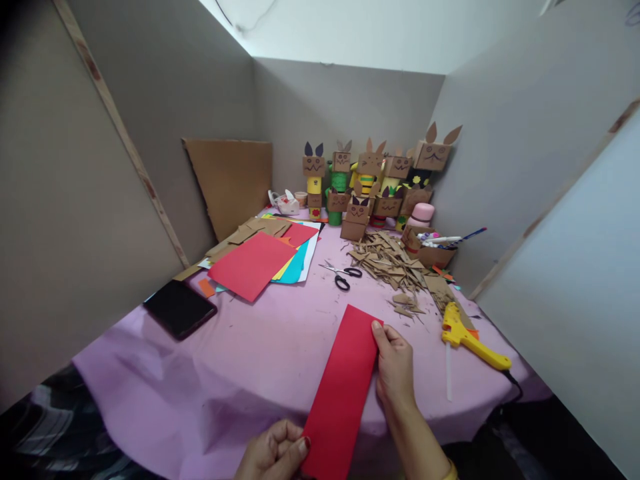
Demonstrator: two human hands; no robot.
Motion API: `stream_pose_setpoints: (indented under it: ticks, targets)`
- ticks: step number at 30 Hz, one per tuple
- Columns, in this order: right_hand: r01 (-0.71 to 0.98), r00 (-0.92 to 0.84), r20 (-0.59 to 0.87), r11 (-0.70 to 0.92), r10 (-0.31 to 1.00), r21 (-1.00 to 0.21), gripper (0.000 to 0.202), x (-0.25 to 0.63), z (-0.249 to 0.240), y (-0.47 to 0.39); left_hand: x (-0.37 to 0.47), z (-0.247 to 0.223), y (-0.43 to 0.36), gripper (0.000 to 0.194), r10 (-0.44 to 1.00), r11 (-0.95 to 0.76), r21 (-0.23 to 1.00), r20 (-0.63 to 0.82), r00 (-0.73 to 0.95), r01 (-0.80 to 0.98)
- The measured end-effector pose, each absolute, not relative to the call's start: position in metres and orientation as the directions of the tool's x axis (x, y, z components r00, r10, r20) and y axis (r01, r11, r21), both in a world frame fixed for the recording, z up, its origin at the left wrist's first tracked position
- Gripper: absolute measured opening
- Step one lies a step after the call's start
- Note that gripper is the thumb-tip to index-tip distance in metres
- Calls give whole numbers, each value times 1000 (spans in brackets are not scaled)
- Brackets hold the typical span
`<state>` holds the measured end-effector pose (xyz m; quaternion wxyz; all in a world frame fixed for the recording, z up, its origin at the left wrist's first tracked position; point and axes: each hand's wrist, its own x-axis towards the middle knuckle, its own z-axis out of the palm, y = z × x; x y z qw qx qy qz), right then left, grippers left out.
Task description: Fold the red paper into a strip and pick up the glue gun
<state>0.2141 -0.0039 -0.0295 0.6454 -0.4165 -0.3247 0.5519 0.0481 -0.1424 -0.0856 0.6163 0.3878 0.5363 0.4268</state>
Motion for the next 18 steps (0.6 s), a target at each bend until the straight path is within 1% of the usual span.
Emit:
stream_pose_setpoints:
  ticks: [4, 10, 12, 15, 18]
  targets:
    - [-436, 178, -42, 40, 983, -899, 23, 214, -30, -4, 48, -84, -142, 54, 949, 313, 946, -307, 72, -86]
    - [-424, 184, -44, 39, 982, -905, 23, 215, -30, -4, 49, -82, -143, 55, 959, 280, 955, -272, 83, -102]
    - [-422, 184, -46, 37, 982, -906, 22, 214, -29, -4, 48, -83, -143, 58, 971, 236, 970, -233, 60, -62]
    - [-425, 187, -48, 37, 981, -905, 21, 215, -30, -4, 47, -83, -144, 61, 987, 156, 986, -158, 16, 63]
    - [-432, 195, -44, 46, 980, -901, 22, 215, -30, -3, 46, -84, -144, 56, 997, 73, 989, -76, 17, 130]
